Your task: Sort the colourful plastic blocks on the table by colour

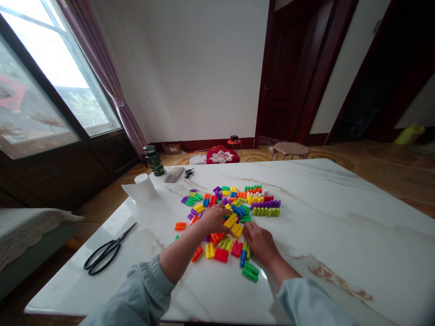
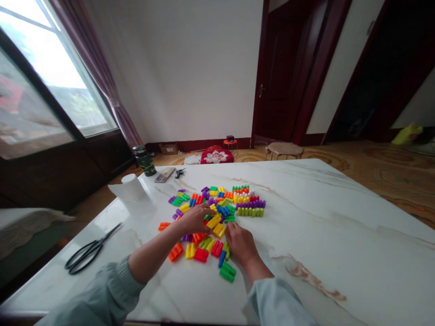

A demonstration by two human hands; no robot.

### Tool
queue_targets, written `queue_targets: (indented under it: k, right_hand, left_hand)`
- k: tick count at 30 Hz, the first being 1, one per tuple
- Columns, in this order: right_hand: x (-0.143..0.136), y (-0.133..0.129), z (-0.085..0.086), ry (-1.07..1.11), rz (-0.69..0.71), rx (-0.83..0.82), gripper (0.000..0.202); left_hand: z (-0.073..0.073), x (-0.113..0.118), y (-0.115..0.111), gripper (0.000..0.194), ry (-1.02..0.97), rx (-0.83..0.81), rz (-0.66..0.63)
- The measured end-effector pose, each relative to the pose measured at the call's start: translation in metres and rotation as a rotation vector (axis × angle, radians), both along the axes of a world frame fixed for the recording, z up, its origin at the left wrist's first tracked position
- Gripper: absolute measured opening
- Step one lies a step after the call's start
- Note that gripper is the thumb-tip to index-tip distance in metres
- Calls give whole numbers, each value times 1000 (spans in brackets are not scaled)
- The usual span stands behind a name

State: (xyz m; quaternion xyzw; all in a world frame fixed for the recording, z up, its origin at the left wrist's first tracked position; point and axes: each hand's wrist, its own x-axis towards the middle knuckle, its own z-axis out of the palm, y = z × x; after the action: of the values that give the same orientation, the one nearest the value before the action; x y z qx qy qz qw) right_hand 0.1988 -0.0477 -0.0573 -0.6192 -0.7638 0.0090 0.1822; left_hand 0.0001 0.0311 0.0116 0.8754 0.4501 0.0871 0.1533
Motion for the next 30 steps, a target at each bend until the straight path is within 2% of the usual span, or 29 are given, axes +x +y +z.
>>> queue_targets:
  k: [2,5,10,15,18,21,23,27,30]
  right_hand:
    - [0,0,0,-12,-2,3,28]
    - [0,1,0,-21,-5,7,27]
    - [0,2,-1,-17,-3,10,27]
    - [-1,1,-2,-15,-11,6,27]
    - [-1,1,-3,-15,-13,4,28]
    - [0,1,-3,-13,-15,3,29]
    - [0,1,-3,-9,-16,4,29]
    - [0,2,-3,-9,-16,16,28]
    - [0,2,-3,-24,-21,15,27]
  left_hand:
    - [-3,0,0,78,66,11,20]
    - [-8,-4,4,87,46,-34,55]
    - [-16,-9,12,59,-49,-7,144]
    - [-25,-16,23,52,-154,36,348]
    - [-26,-23,33,54,-207,32,402]
    - [-20,-29,37,50,-223,33,374]
    - [-12,-32,35,39,-198,32,334]
    - [-1,-33,22,15,-75,-25,239]
    - [-1,-31,11,15,35,-65,184]
